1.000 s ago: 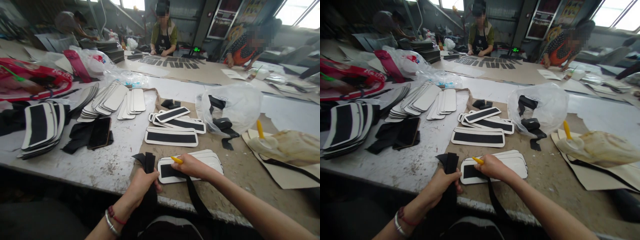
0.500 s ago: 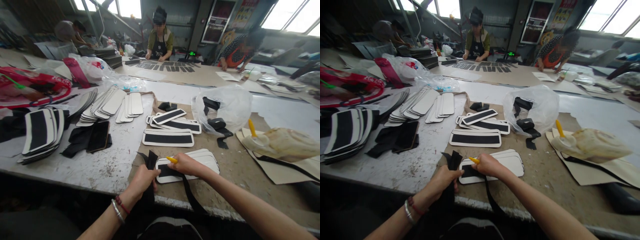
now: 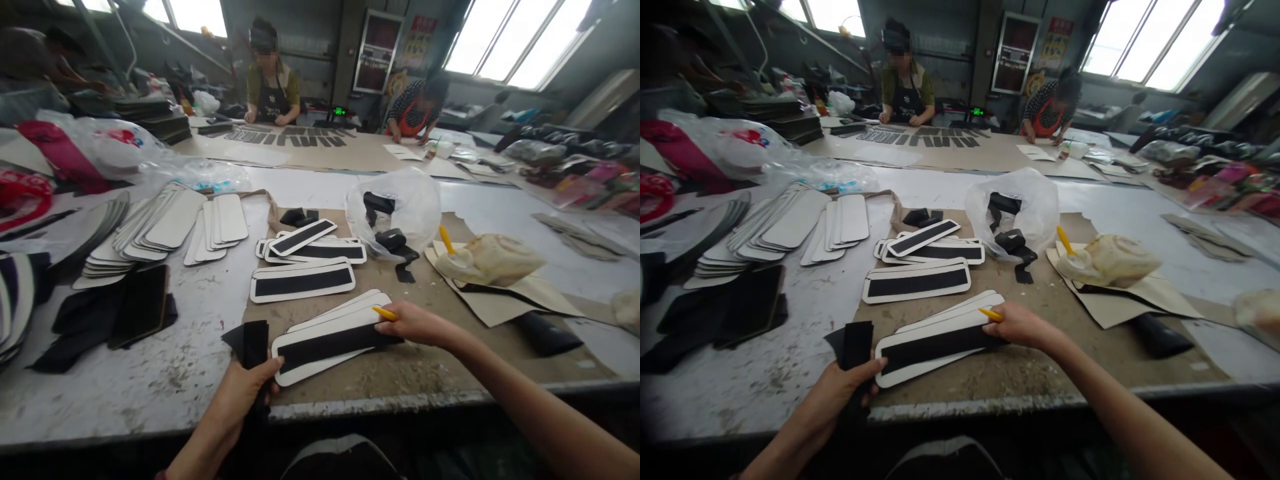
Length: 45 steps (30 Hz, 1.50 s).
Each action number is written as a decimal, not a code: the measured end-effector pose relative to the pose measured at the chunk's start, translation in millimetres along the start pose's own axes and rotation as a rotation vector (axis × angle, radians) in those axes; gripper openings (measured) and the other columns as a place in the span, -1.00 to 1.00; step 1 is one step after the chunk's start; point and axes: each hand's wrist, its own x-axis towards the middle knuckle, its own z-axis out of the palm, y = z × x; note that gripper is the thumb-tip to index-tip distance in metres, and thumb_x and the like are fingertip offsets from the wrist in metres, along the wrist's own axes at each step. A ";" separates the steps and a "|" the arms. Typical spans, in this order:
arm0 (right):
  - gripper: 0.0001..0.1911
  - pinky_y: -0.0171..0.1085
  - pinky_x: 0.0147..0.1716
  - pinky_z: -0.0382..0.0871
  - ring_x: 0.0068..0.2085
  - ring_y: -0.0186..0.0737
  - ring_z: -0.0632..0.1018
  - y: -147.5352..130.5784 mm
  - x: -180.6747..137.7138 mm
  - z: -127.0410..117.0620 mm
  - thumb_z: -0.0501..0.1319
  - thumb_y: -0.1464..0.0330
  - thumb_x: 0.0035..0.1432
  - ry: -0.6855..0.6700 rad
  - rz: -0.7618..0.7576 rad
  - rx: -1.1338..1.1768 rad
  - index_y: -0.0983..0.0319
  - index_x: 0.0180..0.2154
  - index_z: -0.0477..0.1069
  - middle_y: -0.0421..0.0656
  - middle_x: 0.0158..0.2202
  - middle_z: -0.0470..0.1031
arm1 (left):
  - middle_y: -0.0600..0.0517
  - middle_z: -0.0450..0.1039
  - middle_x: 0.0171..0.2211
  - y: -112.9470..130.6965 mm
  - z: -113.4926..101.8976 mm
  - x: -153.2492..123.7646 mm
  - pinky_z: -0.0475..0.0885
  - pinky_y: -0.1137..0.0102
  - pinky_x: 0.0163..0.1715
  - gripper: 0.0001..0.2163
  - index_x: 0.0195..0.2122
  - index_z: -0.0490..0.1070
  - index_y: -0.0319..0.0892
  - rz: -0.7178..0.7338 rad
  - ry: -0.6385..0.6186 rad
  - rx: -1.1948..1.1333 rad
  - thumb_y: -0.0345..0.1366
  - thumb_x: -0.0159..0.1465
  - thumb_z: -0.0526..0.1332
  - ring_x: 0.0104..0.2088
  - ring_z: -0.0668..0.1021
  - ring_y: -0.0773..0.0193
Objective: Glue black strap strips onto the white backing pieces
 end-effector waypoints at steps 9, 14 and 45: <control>-0.78 -0.28 -0.35 0.19 -0.20 -0.06 0.50 0.5 8.9 12.7 0.14 0.20 0.10 0.179 0.206 -0.151 0.20 -0.29 0.41 -0.07 -0.27 0.50 | 0.08 0.32 -0.79 0.6 8.3 -0.1 0.19 0.52 -0.74 -0.66 -0.39 0.32 -0.21 0.007 0.092 0.046 -0.11 -0.08 0.33 -0.75 0.32 0.35; -0.79 -0.25 -0.30 0.22 -0.15 -0.02 0.50 -1.7 10.8 15.3 0.15 0.20 0.12 0.178 0.228 -0.216 0.19 -0.28 0.41 -0.05 -0.22 0.51 | 0.07 0.33 -0.79 2.5 10.0 0.6 0.16 0.53 -0.74 -0.66 -0.40 0.33 -0.21 -0.014 0.064 0.100 -0.07 -0.06 0.31 -0.76 0.30 0.35; -0.73 -0.19 -0.23 0.26 -0.14 0.05 0.50 14.8 3.1 11.3 0.21 0.17 0.10 0.256 0.240 -0.231 0.25 -0.27 0.43 0.03 -0.23 0.51 | 0.06 0.33 -0.78 5.7 10.0 -0.5 0.15 0.53 -0.77 -0.62 -0.43 0.37 -0.22 -0.042 0.088 0.103 -0.05 -0.12 0.37 -0.76 0.28 0.36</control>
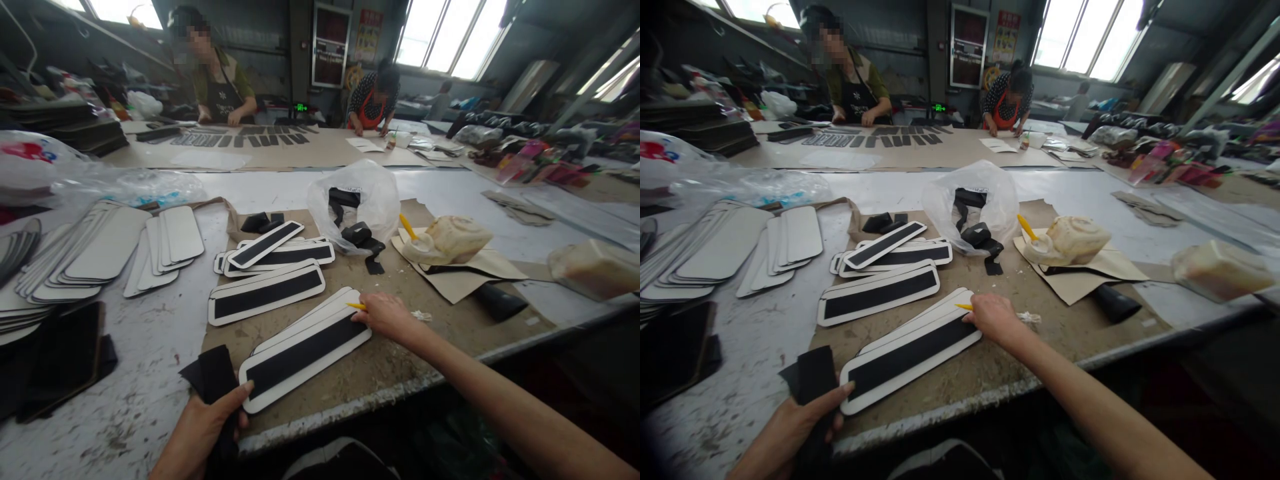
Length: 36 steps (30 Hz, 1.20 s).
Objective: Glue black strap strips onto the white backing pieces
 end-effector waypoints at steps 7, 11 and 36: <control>-0.70 -0.30 -0.29 0.21 -0.24 -0.15 0.49 25.9 -15.7 -11.4 0.01 0.20 0.25 0.097 -0.004 0.195 0.25 -0.33 0.39 -0.07 -0.32 0.50 | 0.16 0.27 -0.79 1.4 -3.5 -5.6 0.14 0.58 -0.76 -0.51 -0.29 0.30 -0.19 -0.002 -0.008 -0.160 -0.07 -0.17 0.42 -0.76 0.24 0.42; -0.57 -0.34 -0.43 0.18 -0.42 -0.25 0.44 23.8 -19.7 -8.5 -0.07 0.15 0.25 0.096 -0.002 0.354 0.26 -0.50 0.33 -0.15 -0.50 0.41 | 0.18 0.26 -0.78 0.3 -8.8 -6.7 0.15 0.58 -0.76 -0.50 -0.27 0.31 -0.19 -0.010 -0.010 -0.224 -0.10 -0.17 0.43 -0.76 0.25 0.43; -0.54 -0.44 -0.73 -0.08 -0.65 -0.46 0.09 -25.0 -45.7 -24.0 0.13 -0.05 0.01 0.058 -0.045 0.971 0.20 -0.49 0.12 -0.35 -0.64 0.02 | -0.04 0.54 -0.32 17.5 -27.7 -34.7 0.40 0.47 -0.54 -0.50 -0.10 0.41 -0.21 0.175 0.004 -0.336 -0.05 -0.03 0.35 -0.38 0.55 0.19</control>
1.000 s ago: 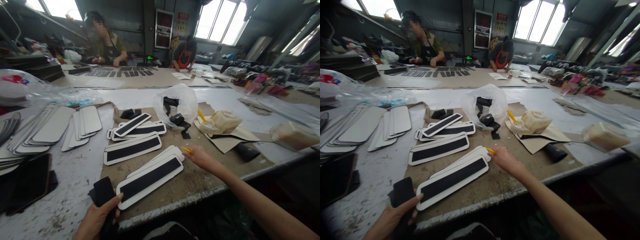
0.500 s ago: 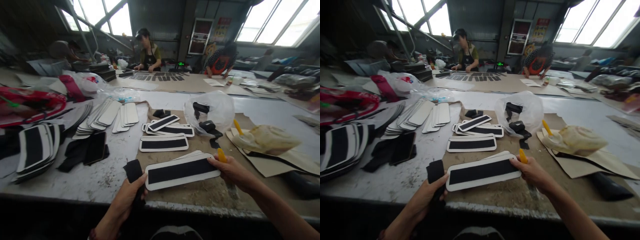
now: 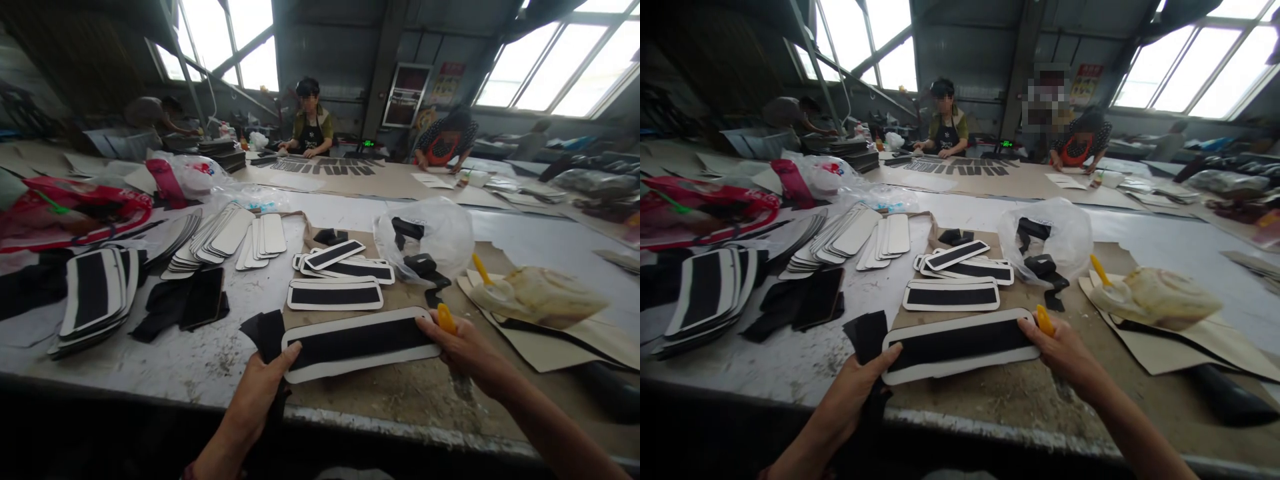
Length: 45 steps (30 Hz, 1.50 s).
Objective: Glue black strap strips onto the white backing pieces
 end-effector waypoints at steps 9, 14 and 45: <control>-0.50 -0.49 -0.75 -0.12 -0.68 -0.52 0.07 -2.9 -1.9 -1.1 0.25 -0.04 -0.08 -0.092 0.022 0.240 0.20 -0.46 0.12 -0.40 -0.66 0.02 | -0.07 0.55 -0.41 8.3 -3.3 -5.5 0.44 0.43 -0.60 -0.57 -0.15 0.46 -0.24 -0.080 -0.063 -0.139 -0.18 -0.03 0.40 -0.50 0.54 0.19; -0.51 -0.53 -0.74 -0.08 -0.67 -0.55 0.07 -2.2 -3.8 -3.7 0.28 -0.02 -0.08 -0.166 0.031 0.414 0.23 -0.42 0.18 -0.39 -0.65 0.07 | -0.07 0.54 -0.42 11.1 -2.8 -5.6 0.47 0.37 -0.58 -0.58 -0.12 0.44 -0.25 -0.137 -0.093 -0.224 -0.25 -0.02 0.39 -0.52 0.53 0.17; -0.55 -0.58 -0.74 -0.05 -0.67 -0.61 0.10 12.8 20.7 -2.5 0.35 0.10 -0.09 -0.264 0.063 0.538 0.25 -0.40 0.20 -0.38 -0.59 0.11 | 0.04 0.45 -0.44 -3.0 2.0 23.7 0.33 0.55 -0.69 -0.66 -0.30 0.43 -0.24 -0.162 -0.030 -0.271 -0.32 -0.09 0.45 -0.57 0.44 0.37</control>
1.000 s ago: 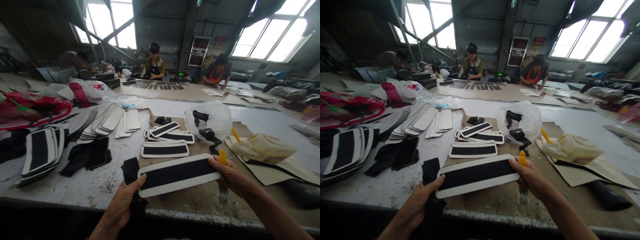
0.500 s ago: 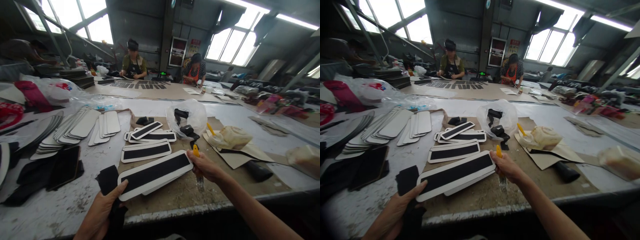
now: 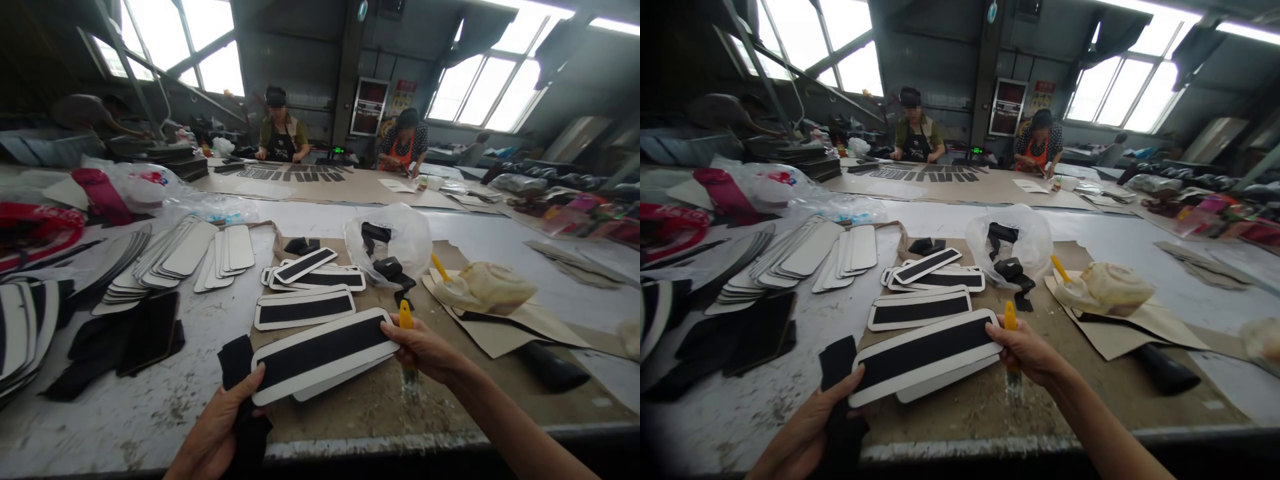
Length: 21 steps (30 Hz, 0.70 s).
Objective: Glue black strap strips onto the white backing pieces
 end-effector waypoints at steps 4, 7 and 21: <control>-0.53 -0.56 -0.76 -0.08 -0.68 -0.58 0.11 2.6 8.8 0.8 0.33 0.05 -0.09 0.074 0.022 -0.089 0.24 -0.44 0.16 -0.39 -0.63 0.09 | 0.12 0.33 -0.59 2.5 -3.8 -1.0 0.22 0.59 -0.75 -0.67 -0.33 0.40 -0.23 -0.040 -0.060 0.021 -0.21 -0.05 0.43 -0.69 0.29 0.48; -0.52 -0.54 -0.75 -0.07 -0.68 -0.56 0.11 5.5 18.8 1.6 0.32 0.04 -0.10 0.085 0.043 -0.108 0.23 -0.45 0.15 -0.39 -0.64 0.09 | 0.11 0.31 -0.64 5.3 -9.0 3.2 0.22 0.59 -0.73 -0.70 -0.38 0.39 -0.24 -0.038 -0.049 0.051 -0.26 -0.07 0.44 -0.67 0.31 0.46; -0.65 -0.31 -0.54 0.07 -0.56 -0.29 0.28 -19.3 86.0 -50.1 0.17 0.22 0.06 0.344 -0.110 -0.909 0.22 -0.68 0.26 -0.17 -0.65 0.30 | 0.08 0.34 -0.63 29.1 -16.2 53.5 0.19 0.56 -0.72 -0.51 -0.29 0.43 -0.35 0.142 0.097 0.338 -0.06 -0.13 0.39 -0.66 0.31 0.43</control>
